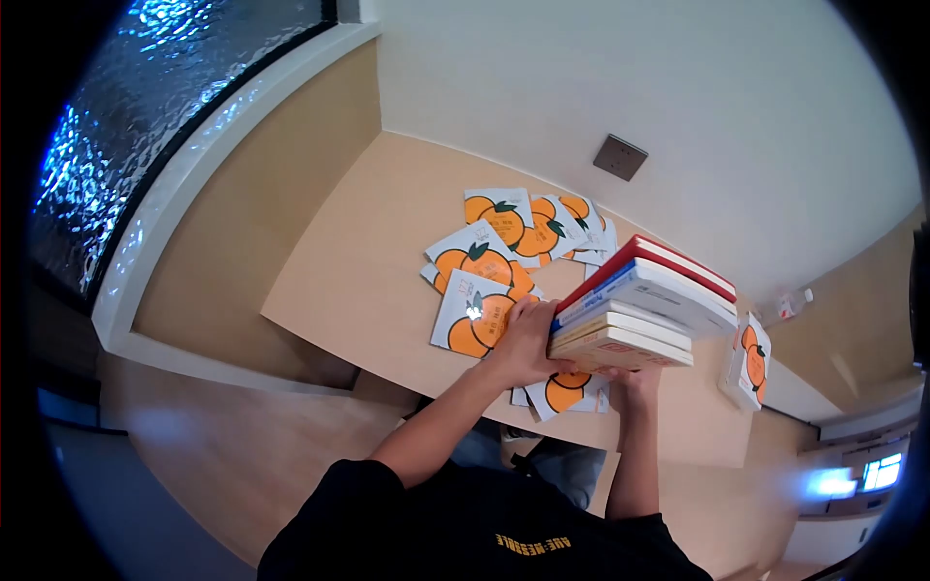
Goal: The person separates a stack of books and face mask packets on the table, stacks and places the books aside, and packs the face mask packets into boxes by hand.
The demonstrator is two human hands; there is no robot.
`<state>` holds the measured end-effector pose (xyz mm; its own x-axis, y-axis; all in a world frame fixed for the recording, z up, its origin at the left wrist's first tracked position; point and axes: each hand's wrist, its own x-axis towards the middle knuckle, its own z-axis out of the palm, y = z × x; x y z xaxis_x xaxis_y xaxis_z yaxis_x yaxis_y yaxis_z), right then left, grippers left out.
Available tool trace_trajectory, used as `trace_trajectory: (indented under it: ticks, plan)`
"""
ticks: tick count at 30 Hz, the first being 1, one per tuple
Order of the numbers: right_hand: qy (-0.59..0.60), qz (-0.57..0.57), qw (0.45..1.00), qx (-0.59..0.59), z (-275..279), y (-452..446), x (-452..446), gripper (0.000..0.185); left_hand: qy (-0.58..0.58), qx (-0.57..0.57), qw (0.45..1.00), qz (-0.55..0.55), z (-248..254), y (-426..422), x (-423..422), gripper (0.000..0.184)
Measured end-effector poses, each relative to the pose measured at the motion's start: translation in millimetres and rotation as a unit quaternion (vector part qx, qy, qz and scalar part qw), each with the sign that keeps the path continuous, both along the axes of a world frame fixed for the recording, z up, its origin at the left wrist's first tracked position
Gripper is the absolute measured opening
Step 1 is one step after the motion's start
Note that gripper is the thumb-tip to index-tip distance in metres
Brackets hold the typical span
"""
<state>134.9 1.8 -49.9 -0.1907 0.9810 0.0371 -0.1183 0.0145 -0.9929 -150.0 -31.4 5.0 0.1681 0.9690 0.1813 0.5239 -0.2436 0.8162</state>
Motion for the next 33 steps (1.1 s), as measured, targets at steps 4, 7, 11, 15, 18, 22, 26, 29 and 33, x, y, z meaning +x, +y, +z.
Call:
trace_trajectory:
  ticks: [4,7,11,15,18,22,26,29,33]
  plan:
    - [0.023,-0.014,0.998,0.057,48.1,-7.2,-31.1,0.086,-0.058,-0.015,0.998,0.025,21.8,-14.4,-12.4,0.105]
    - [0.012,0.009,0.998,0.055,58.7,-5.0,-47.9,0.086,-0.16,-0.034,0.984,0.069,37.4,-32.0,-25.5,0.101]
    - [0.085,0.033,0.996,-0.02,80.9,-7.0,-124.1,0.075,-0.272,0.055,0.951,0.136,35.0,-45.6,-67.8,0.089]
    - [0.071,0.073,0.984,-0.145,88.8,3.4,-204.8,0.066,-0.354,-0.034,0.911,0.208,38.9,-55.1,-133.0,0.07]
    - [0.059,0.125,0.971,-0.194,105.4,10.0,-266.8,0.057,-0.329,-0.071,0.908,0.251,30.6,-52.7,-188.7,0.058]
    - [0.07,0.151,0.961,-0.22,95.3,19.0,-332.4,0.067,-0.328,-0.095,0.889,0.306,55.5,-52.3,-233.5,0.056]
    - [0.089,0.167,0.955,-0.228,80.8,44.4,-382.1,0.074,-0.314,-0.133,0.872,0.35,70.1,-28.4,-278.2,0.062]
    - [0.098,0.152,0.961,-0.211,81.4,57.0,-412.8,0.075,-0.294,-0.122,0.873,0.371,63.3,-7.1,-306.4,0.07]
    - [0.089,0.143,0.966,-0.194,83.1,69.9,-434.4,0.08,-0.248,-0.112,0.893,0.359,44.2,20.2,-344.7,0.07]
